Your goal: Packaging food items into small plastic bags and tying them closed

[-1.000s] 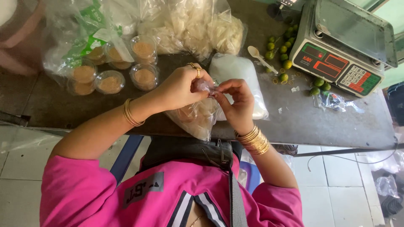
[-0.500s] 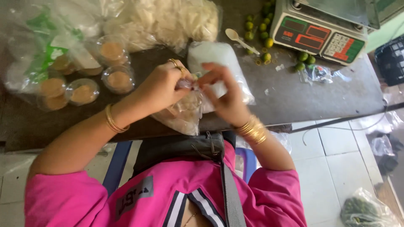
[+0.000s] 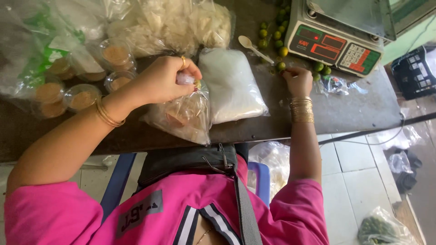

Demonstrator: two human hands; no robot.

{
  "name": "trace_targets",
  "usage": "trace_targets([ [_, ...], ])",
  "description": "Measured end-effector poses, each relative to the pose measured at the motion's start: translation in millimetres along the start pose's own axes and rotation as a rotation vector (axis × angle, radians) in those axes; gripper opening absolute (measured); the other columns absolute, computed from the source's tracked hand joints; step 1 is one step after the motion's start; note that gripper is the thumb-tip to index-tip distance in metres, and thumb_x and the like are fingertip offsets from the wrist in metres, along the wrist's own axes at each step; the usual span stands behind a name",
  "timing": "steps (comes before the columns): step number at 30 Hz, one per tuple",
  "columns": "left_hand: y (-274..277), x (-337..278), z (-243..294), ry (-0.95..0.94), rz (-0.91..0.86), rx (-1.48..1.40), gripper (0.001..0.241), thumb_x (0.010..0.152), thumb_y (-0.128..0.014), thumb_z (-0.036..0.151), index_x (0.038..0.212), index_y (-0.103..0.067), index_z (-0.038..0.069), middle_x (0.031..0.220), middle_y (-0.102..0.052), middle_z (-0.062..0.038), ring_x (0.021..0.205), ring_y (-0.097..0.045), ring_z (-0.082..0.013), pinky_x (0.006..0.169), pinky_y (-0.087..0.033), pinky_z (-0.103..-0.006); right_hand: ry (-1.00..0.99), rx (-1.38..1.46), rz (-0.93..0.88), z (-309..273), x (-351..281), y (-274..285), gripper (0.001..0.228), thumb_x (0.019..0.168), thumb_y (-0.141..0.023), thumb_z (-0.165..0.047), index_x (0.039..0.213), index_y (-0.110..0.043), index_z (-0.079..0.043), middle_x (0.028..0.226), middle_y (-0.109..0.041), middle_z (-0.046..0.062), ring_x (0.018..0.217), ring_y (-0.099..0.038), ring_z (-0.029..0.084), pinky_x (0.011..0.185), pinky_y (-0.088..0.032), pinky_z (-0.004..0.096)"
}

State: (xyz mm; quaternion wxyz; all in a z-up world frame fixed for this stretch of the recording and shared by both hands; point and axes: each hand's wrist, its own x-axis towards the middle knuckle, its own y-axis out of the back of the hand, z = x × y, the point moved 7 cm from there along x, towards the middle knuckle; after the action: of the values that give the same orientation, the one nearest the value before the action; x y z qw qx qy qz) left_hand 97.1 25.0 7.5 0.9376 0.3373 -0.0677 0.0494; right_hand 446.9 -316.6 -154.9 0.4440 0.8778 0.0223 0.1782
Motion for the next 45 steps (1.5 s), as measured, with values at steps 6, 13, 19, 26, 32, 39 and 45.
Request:
trace_targets([
  [6, -1, -3, -12, 0.011, 0.035, -0.033, 0.015, 0.079, -0.081, 0.017, 0.092, -0.074, 0.012, 0.070, -0.065, -0.007, 0.060, -0.063, -0.0177, 0.054, -0.050, -0.0294, 0.178, -0.024, 0.061, -22, -10, 14, 0.012, 0.086, -0.081, -0.025, 0.097, -0.081, -0.027, 0.080, -0.074, -0.003, 0.078, -0.074, 0.026, 0.072, -0.057, 0.041],
  [13, -6, -4, -5, -0.166, 0.111, 0.063, 0.015, 0.081, -0.080, 0.021, 0.094, -0.074, 0.014, 0.077, -0.067, -0.012, 0.076, -0.069, -0.0301, 0.064, -0.053, -0.0385, 0.541, 0.356, 0.113, -224, -125, 72, 0.014, 0.091, -0.074, -0.002, 0.100, -0.082, -0.010, 0.074, -0.069, 0.012, 0.064, -0.058, 0.020, 0.061, -0.046, 0.034],
  [19, -1, -6, 4, -0.153, 0.103, -0.018, 0.038, 0.079, -0.075, 0.011, 0.116, -0.070, 0.014, 0.087, -0.074, -0.013, 0.084, -0.071, -0.0302, 0.071, -0.056, -0.0381, 0.763, 0.506, 0.016, -324, -195, 58, 0.015, 0.086, -0.079, -0.003, 0.095, -0.080, -0.015, 0.076, -0.071, 0.001, 0.062, -0.059, 0.017, 0.061, -0.046, 0.027],
  [26, -6, -2, 2, -0.155, 0.166, 0.043, 0.008, 0.079, -0.074, 0.012, 0.087, -0.073, 0.011, 0.075, -0.072, -0.015, 0.074, -0.072, -0.0356, 0.062, -0.056, -0.0409, 0.791, 0.669, -0.113, -328, -209, 58, 0.009, 0.092, -0.073, -0.002, 0.096, -0.074, -0.011, 0.077, -0.061, 0.002, 0.060, -0.056, 0.014, 0.061, -0.049, 0.027],
  [32, 19, 3, 72, -0.483, 0.231, -0.081, 0.010, 0.087, -0.069, 0.001, 0.087, -0.064, 0.009, 0.074, -0.066, -0.006, 0.061, -0.057, -0.0165, 0.054, -0.046, -0.0266, 0.722, 1.157, -0.728, -346, -309, 30, 0.026, 0.102, -0.057, -0.023, 0.117, -0.045, -0.006, 0.089, -0.056, 0.008, 0.074, -0.052, 0.016, 0.065, -0.047, 0.030],
  [39, 53, -40, 211, -0.777, -0.248, -0.435, 0.008, 0.102, -0.067, 0.002, 0.102, -0.060, 0.004, 0.101, -0.068, -0.008, 0.093, -0.069, -0.0150, 0.079, -0.055, -0.0237, 1.337, 1.110, -0.339, -392, -288, 18, 0.050, 0.100, -0.066, -0.008, 0.134, -0.032, -0.019, 0.108, -0.062, 0.014, 0.091, -0.066, 0.028, 0.086, -0.052, 0.042],
  [45, 36, -38, 164, -0.446, -0.351, -0.094, 0.010, 0.089, -0.070, 0.002, 0.093, -0.066, 0.010, 0.073, -0.061, 0.004, 0.055, -0.046, -0.0048, 0.048, -0.033, -0.0195, 0.555, 0.867, -0.321, -346, -158, 70, 0.066, 0.083, -0.076, 0.004, 0.139, -0.041, -0.001, 0.140, -0.052, 0.025, 0.114, -0.067, 0.031, 0.111, -0.044, 0.036],
])
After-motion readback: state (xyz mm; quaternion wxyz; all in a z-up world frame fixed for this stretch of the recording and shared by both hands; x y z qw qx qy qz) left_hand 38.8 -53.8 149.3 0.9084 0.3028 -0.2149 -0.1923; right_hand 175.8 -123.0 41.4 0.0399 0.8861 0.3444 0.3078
